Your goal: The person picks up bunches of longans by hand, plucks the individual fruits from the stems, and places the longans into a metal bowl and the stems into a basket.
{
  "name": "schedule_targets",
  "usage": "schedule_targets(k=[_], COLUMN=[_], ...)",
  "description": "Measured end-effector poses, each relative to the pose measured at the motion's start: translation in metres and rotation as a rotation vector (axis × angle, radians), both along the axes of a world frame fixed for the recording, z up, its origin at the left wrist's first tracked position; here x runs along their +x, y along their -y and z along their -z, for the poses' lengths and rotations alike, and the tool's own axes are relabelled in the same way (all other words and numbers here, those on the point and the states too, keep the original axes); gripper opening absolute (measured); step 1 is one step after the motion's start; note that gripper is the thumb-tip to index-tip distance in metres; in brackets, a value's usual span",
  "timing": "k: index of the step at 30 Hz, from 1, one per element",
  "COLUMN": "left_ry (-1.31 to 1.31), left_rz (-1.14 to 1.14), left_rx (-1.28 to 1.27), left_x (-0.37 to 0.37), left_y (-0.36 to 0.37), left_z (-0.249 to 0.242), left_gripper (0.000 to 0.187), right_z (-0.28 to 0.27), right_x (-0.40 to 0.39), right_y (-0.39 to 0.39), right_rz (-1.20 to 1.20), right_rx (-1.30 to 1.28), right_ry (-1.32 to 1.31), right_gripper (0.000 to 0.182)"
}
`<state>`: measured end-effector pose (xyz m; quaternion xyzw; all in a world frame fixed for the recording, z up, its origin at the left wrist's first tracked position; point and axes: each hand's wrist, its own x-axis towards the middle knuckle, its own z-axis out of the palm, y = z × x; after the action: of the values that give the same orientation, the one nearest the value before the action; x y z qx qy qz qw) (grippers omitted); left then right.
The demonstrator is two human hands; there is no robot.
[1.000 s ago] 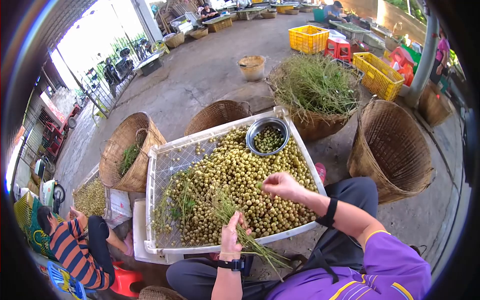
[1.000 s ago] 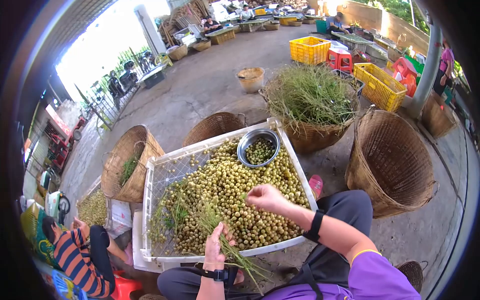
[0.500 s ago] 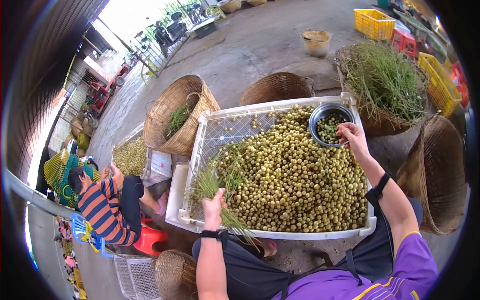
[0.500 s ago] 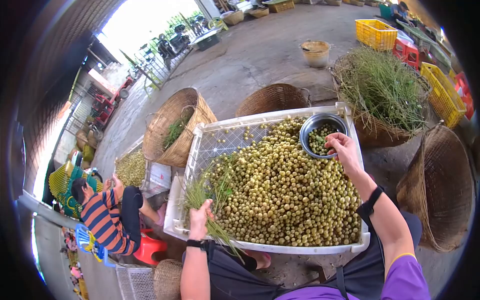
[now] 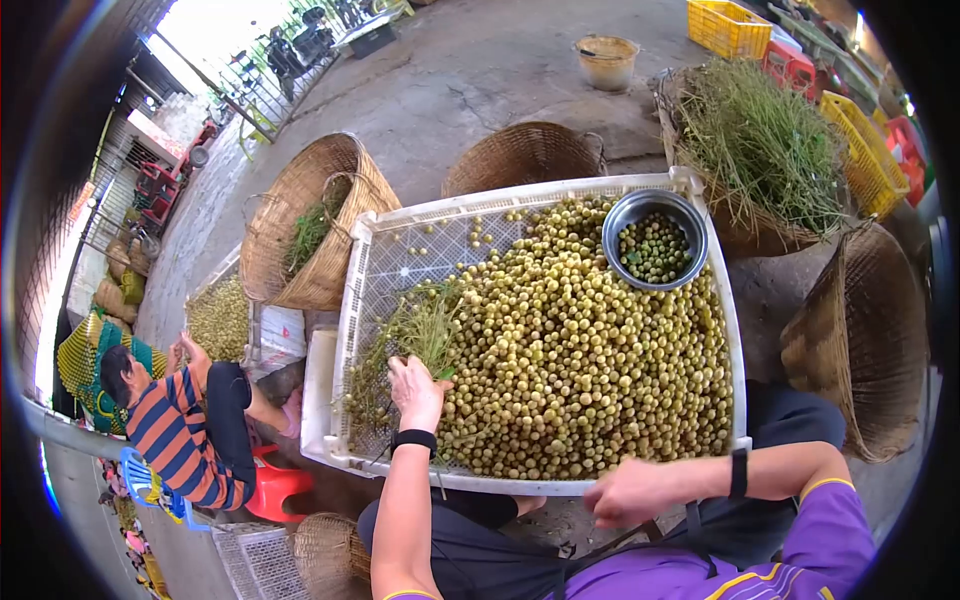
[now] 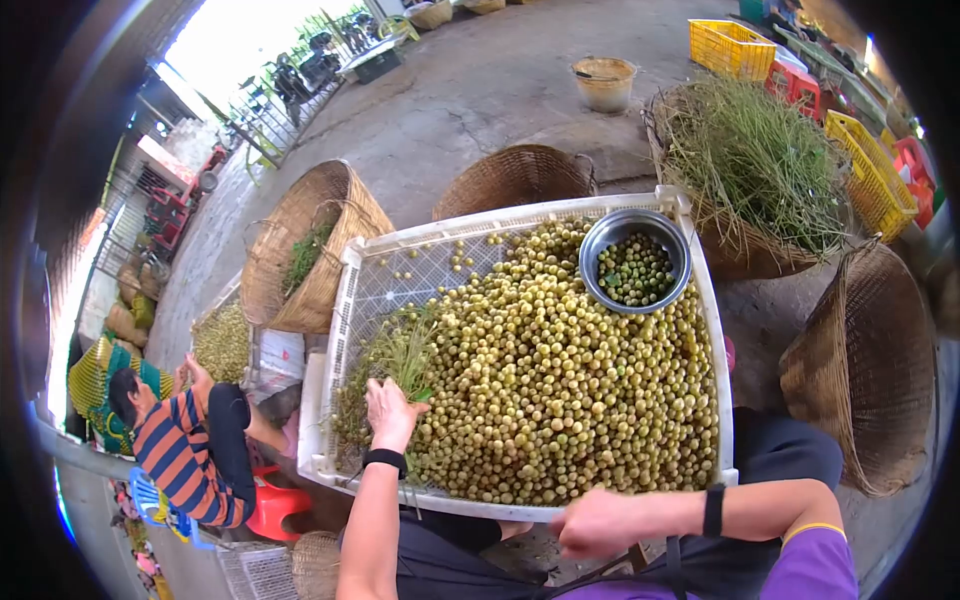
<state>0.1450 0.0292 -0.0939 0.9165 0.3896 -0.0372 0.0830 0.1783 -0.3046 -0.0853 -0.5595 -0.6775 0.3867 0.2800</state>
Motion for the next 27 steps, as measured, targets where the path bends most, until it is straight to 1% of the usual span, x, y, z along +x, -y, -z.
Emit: schedule_targets(k=[1,2,4,6,7,8,9,10,11,12,13,14,15,16,17,19,20,22,23,25,27], left_ry=[-0.028,-0.053,-0.111,-0.087,-0.039,0.005,0.064,0.125,0.163,0.198,0.236,0.295,0.311,0.323,0.324,0.34,0.332,0.665,0.657,0.608,0.595], left_rz=[-0.013,-0.018,-0.024,-0.027,-0.02,-0.019,-0.005,0.003,0.024,0.038,0.014,0.055,0.104,0.151,0.152,-0.06,-0.077,-0.114,-0.137,-0.211,-0.212], left_rx=[0.02,0.038,0.015,-0.015,-0.009,0.0,-0.01,-0.019,-0.037,-0.052,-0.095,-0.104,-0.109,-0.112,-0.108,-0.452,-0.429,-0.795,-0.76,-0.846,-0.785], left_x=[-0.004,-0.007,-0.011,-0.016,-0.019,-0.023,-0.025,-0.025,-0.025,-0.025,-0.024,-0.026,-0.029,-0.032,-0.032,-0.032,-0.032,-0.038,-0.041,-0.043,-0.049], left_y=[-0.003,-0.006,-0.02,-0.031,-0.034,-0.037,-0.039,-0.04,-0.039,-0.037,-0.036,-0.036,-0.04,-0.043,-0.037,-0.016,-0.011,-0.01,-0.016,-0.03,-0.039], left_z=[0.0,0.001,0.008,0.012,0.014,0.015,0.013,0.008,-0.001,-0.01,-0.02,-0.025,-0.027,-0.03,-0.042,-0.073,-0.077,-0.078,-0.074,-0.056,-0.036], left_gripper=[0.046,0.045,0.043,0.043,0.043,0.044,0.043,0.042,0.04,0.038,0.037,0.037,0.036,0.036,0.036,0.027,0.027,0.022,0.022,0.021,0.021], right_z=[-0.001,0.002,0.01,0.001,0.004,-0.012,-0.008,-0.024,-0.034,-0.034,-0.025,-0.027,-0.028,-0.024,-0.012,0.004,0.008,0.016,0.021,0.026,0.031], right_x=[-0.013,-0.025,-0.039,-0.022,-0.011,0.009,0.026,0.049,0.071,0.096,0.121,0.146,0.165,0.182,0.196,0.216,0.22,0.227,0.229,0.233,0.236], right_y=[-0.004,-0.009,-0.015,-0.027,-0.032,-0.036,-0.038,-0.037,-0.034,-0.031,-0.025,-0.023,-0.024,-0.024,-0.024,-0.03,-0.034,-0.038,-0.04,-0.041,-0.04], right_rz=[-0.05,-0.036,-0.017,0.083,0.197,0.268,0.419,0.516,0.661,0.837,0.941,1.028,1.148,1.141,1.169,1.166,1.153,1.165,1.164,1.14,1.122], right_rx=[0.04,0.027,0.103,-0.014,0.04,0.01,0.079,-0.073,-0.193,-0.17,-0.033,-0.095,-0.166,-0.14,-0.036,-0.108,-0.139,-0.115,-0.125,-0.146,-0.122], right_ry=[-0.009,-0.007,0.013,0.101,0.163,0.253,0.249,0.343,0.415,0.363,0.466,0.57,0.53,0.631,0.679,0.747,0.774,0.778,0.77,0.765,0.769], right_gripper=[0.014,0.014,0.018,0.021,0.018,0.013,0.008,0.005,0.01,0.018,0.023,0.023,0.02,0.018,0.017,0.016,0.017,0.018,0.018,0.017,0.017])
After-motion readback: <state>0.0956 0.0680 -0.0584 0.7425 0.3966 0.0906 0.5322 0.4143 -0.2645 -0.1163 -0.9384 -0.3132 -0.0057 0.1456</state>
